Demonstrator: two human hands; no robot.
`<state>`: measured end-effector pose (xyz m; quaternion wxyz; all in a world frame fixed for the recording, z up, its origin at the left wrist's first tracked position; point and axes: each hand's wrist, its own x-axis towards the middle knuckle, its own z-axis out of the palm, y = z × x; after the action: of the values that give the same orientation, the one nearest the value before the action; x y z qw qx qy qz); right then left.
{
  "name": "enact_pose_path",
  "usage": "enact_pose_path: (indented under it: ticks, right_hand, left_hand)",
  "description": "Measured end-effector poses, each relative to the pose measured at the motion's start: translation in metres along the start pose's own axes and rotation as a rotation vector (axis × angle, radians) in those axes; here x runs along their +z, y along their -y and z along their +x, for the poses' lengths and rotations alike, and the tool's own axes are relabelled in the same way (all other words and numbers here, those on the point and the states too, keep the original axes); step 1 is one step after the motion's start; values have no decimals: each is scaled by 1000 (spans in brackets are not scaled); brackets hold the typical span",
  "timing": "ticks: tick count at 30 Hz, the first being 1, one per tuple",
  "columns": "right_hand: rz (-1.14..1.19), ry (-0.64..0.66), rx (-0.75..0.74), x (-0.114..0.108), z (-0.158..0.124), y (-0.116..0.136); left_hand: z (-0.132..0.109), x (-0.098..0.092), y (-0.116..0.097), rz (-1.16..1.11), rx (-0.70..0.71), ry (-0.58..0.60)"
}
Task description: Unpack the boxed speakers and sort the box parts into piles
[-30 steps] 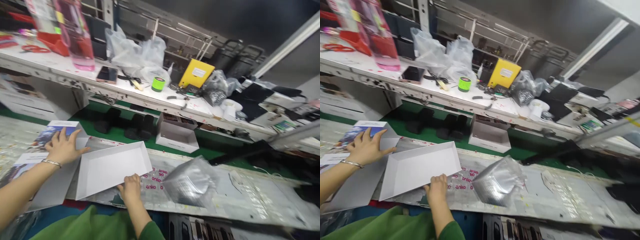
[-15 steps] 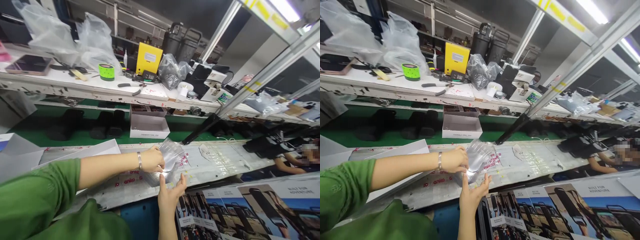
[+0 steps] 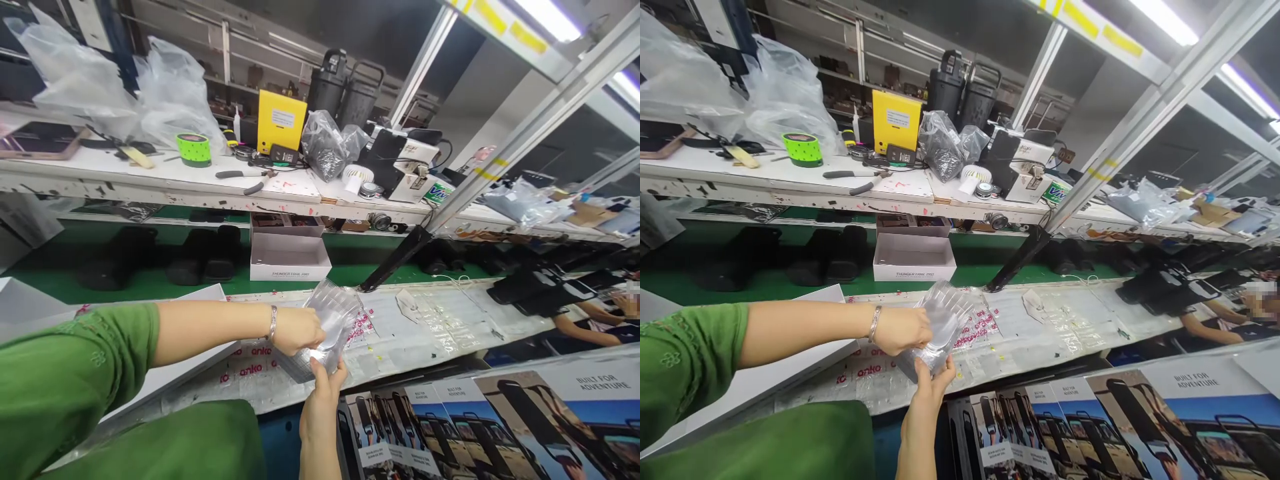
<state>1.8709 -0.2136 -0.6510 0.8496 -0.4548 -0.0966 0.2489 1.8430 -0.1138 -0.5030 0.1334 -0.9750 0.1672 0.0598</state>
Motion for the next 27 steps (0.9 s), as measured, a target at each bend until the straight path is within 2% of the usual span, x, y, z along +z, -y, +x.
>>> enact_pose_path:
  ticks: [8,14,18,21,25,27]
  right_hand:
    - [-129,-51,-31,8,-1,12]
    - [-71,14,-2,1,-3,7]
    - [-76,-4,21,-2,-3,5]
    - [-65,2,18,-2,-3,6]
    - [-38,22,25,-1,-4,6]
    - [-12,23,42,0,-4,6]
  left_hand:
    - [-1,-1,0,3,-40,28]
    - [0,-14,-6,30,-44,31]
    - [4,-25,-9,-15,-63,151]
    - [9,-22,-8,-11,-103,215]
    - [13,-15,-9,44,-83,206]
    - [11,-26,-11,60,-63,157]
